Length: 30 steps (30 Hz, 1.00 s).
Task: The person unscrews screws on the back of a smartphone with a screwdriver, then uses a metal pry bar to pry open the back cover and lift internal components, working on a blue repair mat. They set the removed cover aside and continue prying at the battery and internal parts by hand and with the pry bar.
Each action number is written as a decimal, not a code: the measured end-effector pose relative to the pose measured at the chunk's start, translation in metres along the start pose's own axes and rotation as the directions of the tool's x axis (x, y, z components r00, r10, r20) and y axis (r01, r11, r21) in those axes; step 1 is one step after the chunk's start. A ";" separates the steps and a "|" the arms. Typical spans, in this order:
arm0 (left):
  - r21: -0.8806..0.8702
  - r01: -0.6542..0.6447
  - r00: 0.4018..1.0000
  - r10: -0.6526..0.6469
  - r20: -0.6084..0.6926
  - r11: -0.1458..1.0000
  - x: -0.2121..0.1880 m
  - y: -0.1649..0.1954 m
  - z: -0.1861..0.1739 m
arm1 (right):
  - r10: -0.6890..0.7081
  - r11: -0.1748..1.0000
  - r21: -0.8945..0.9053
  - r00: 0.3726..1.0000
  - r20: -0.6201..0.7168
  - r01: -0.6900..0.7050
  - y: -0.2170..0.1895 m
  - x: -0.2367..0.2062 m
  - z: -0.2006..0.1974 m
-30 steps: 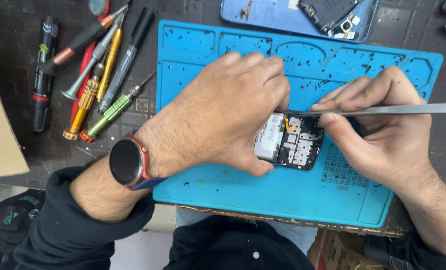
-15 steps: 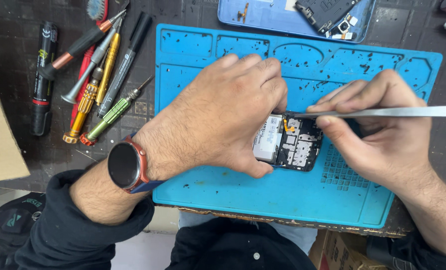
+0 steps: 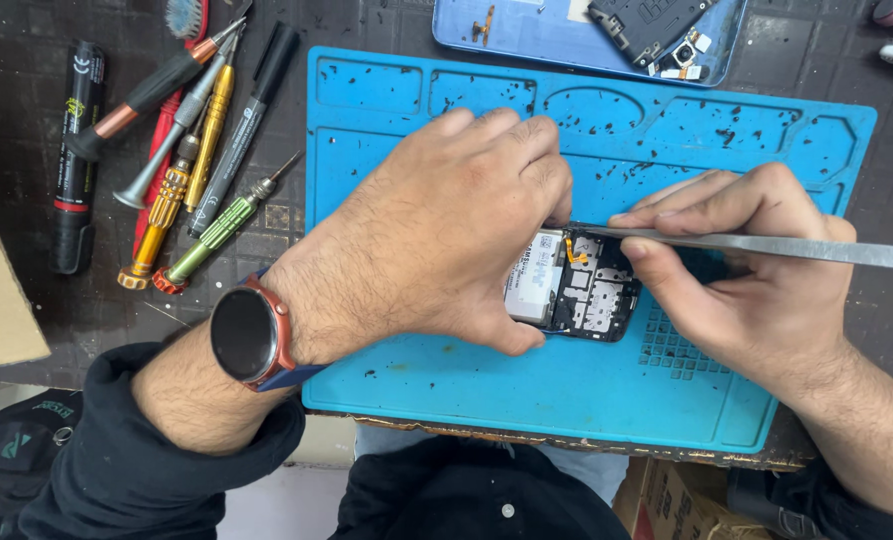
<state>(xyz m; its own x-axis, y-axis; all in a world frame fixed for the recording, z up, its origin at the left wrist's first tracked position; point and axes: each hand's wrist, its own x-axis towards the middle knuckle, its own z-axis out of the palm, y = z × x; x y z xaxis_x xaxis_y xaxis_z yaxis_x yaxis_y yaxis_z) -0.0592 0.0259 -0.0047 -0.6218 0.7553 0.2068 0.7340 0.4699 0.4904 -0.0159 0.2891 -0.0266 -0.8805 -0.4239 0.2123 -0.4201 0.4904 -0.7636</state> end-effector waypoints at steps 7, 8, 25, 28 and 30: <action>-0.004 -0.008 1.000 0.008 -0.010 1.000 0.000 -0.001 0.000 | 0.069 0.996 0.058 0.997 -0.023 -0.067 -0.003 0.001 0.004; -0.004 -0.002 1.000 0.002 -0.006 1.000 0.000 -0.001 0.000 | 0.099 0.991 0.091 0.995 -0.021 -0.096 -0.003 0.001 0.005; 0.005 0.010 1.000 -0.010 0.005 1.000 0.001 0.001 0.001 | 0.156 0.908 0.383 0.985 0.067 -0.170 0.007 0.002 0.002; 0.009 0.001 1.000 -0.001 0.007 1.000 0.003 0.000 0.002 | 0.158 0.910 0.382 0.986 0.044 -0.163 0.009 0.000 0.003; -0.004 -0.011 1.000 0.011 -0.010 1.000 0.001 -0.001 0.002 | 0.174 0.909 0.378 0.984 0.036 -0.175 0.009 -0.002 0.003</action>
<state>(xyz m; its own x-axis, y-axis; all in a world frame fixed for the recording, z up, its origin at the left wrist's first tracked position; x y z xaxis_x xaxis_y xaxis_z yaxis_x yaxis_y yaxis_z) -0.0597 0.0270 -0.0068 -0.6166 0.7556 0.2210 0.7397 0.4599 0.4913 -0.0171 0.2923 -0.0358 -0.9316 -0.3594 0.0538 -0.1451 0.2323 -0.9618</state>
